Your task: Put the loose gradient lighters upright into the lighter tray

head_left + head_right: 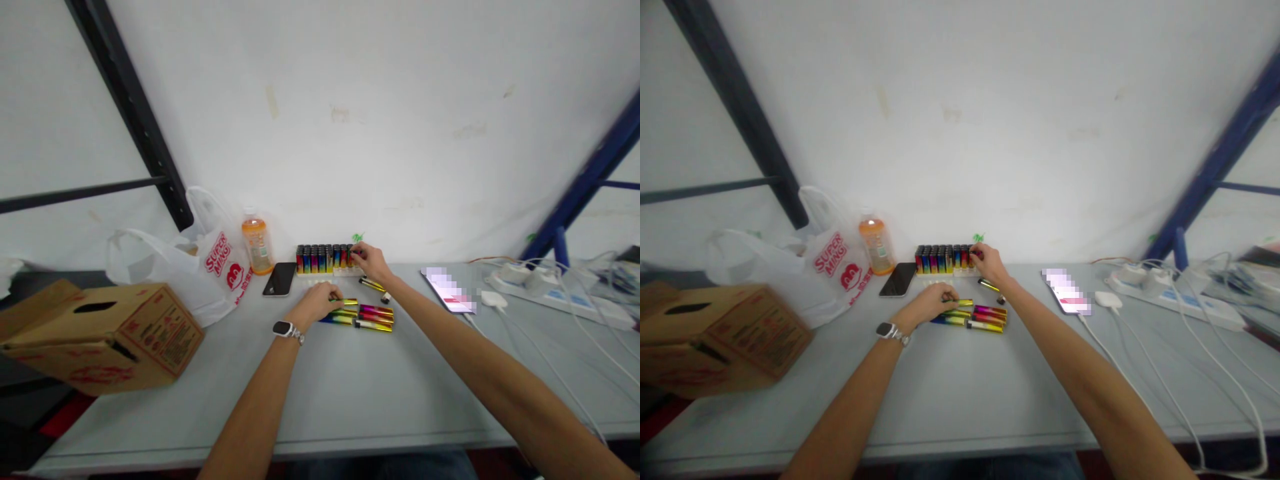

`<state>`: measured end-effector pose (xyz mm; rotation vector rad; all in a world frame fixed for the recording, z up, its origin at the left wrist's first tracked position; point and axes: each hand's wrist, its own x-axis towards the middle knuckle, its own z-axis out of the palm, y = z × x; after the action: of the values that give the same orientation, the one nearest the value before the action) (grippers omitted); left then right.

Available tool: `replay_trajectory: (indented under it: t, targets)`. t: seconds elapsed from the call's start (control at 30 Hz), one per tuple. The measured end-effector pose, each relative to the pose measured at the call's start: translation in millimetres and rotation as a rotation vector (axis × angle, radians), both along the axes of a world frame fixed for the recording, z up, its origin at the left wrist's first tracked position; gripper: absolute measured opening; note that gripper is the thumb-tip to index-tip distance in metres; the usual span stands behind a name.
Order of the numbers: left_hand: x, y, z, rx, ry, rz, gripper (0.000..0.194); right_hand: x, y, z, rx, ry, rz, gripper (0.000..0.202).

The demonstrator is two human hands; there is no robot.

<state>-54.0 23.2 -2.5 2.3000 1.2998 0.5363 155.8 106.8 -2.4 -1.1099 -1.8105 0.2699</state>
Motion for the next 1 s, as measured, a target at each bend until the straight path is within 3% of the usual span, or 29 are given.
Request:
replay_trajectory:
  t: [0.2,0.37,0.57,0.73,0.83,1.0]
  targets:
    - [2,-1,5.5,-0.019,0.111,0.142,0.016,0,15,3.4,-0.092,-0.042,0.012,0.015]
    - [4,-1,2.6,0.106,0.103,0.163,0.017,1,6,5.2,-0.001,-0.232,-0.131,0.024]
    - [9,5,1.3,0.188,-0.337,0.14,0.021,3,-13,3.5,-0.035,-0.32,-0.154,0.04]
    - [19,7,5.3,0.193,-0.757,0.178,0.038,3,-29,-6.9,0.018,-0.045,-0.174,0.038]
    - [26,4,6.8,0.111,-0.942,0.188,0.039,2,-48,-8.9,0.041,0.134,-0.179,0.029]
    - [39,-10,12.3,-0.093,-1.153,0.051,0.043,0,-83,-6.0,-0.002,0.256,-0.126,0.028]
